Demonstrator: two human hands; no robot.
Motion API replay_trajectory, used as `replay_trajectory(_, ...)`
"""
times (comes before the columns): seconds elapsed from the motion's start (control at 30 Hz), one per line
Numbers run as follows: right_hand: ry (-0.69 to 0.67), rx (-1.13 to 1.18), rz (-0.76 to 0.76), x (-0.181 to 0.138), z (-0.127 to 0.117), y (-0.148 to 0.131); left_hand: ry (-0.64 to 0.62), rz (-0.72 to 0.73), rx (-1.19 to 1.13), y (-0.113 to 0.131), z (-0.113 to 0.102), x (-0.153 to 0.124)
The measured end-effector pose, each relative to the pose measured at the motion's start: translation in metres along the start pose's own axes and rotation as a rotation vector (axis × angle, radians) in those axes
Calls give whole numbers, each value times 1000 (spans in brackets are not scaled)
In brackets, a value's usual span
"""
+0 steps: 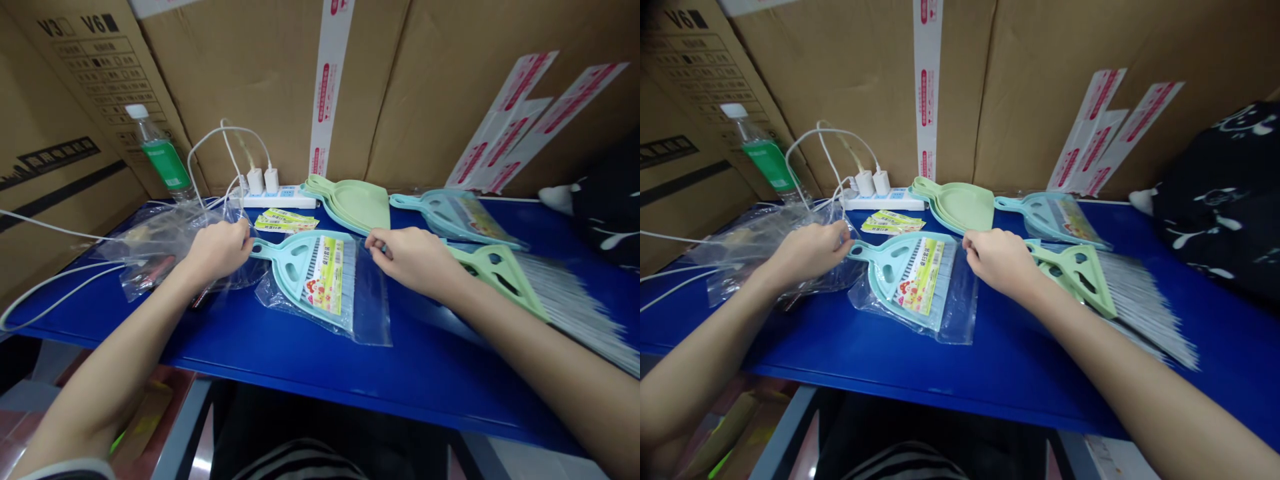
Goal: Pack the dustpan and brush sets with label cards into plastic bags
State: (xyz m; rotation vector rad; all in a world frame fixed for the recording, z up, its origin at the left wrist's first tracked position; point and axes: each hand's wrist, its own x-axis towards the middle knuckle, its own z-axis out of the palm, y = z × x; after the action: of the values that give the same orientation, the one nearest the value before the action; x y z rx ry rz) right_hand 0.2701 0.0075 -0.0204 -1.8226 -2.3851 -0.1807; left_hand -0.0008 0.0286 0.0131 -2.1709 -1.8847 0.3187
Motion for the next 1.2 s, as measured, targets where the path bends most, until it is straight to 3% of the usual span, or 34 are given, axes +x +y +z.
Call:
replay_trajectory(0.23, -57, 46, 60, -2, -11, -2, 0, 29, -44, 2, 0, -1)
replay_trajectory(0.43, -177, 235, -172, -3, -16, 21, -9, 46, -77, 3, 0, -1)
replay_trajectory(0.7, -238, 313, -332, 0, -14, 32, 30, 166, -141, 2, 3, -1)
replay_trajectory(0.93, -143, 342, -445, 0, -21, 33, 64, 217, -193, 0, 4, 0)
replay_trajectory(1.2, -208, 336, -373, -3, -26, 28, 75, 298, -299, 1, 8, 2)
